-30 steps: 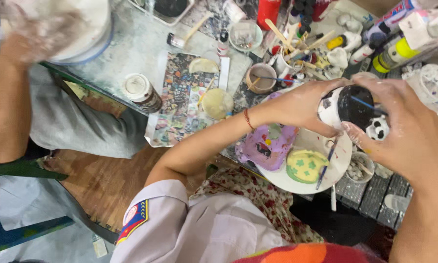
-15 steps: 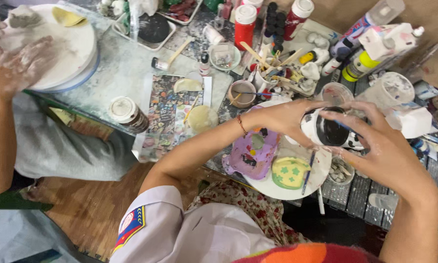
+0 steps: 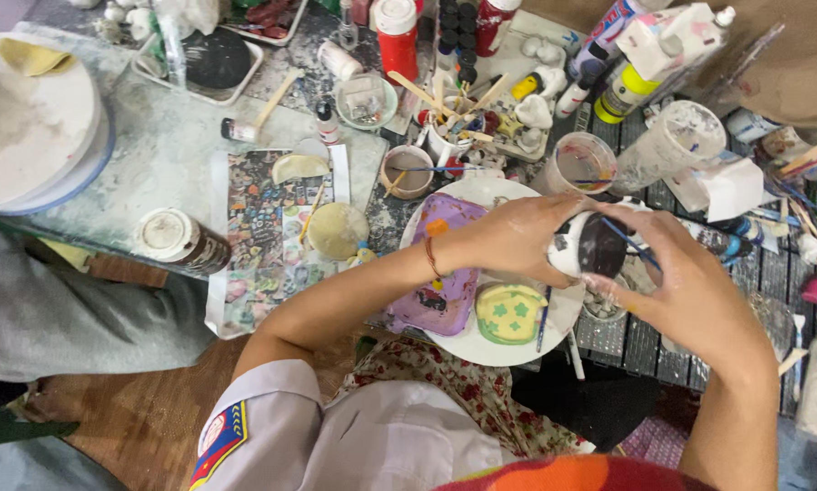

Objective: The person mixes white paint on a palette using a wooden stick and a paintbrush, then applies the paint to a small ceramic figurine. The person repeatedly scoops paint from a jar and blends it on the palette before painting the figurine.

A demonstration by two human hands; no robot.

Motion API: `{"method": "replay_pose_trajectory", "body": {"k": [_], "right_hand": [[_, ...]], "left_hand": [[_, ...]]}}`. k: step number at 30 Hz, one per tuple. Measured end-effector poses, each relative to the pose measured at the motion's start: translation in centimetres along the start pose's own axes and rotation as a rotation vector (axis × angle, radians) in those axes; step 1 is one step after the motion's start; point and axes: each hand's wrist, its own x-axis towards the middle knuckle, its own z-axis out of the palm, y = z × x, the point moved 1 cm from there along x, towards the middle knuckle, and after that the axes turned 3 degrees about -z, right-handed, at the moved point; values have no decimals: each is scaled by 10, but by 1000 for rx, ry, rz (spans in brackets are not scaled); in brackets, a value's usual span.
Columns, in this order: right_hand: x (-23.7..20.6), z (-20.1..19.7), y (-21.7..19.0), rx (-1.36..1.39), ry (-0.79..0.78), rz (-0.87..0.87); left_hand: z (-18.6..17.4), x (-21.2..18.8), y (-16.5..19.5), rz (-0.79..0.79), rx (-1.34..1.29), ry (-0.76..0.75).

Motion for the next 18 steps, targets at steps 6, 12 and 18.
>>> {"method": "replay_pose_trajectory", "body": {"k": [6,12,18], "right_hand": [[-9,-2,7,17,-120,26],[-6,5,16,5,4,233],[-1,5,19,14,-32,337]], "left_hand": [[1,1,-7,-38,-121,-132],[16,5,2,-41,87,37],[12,11,0,-16,121,66]]}}
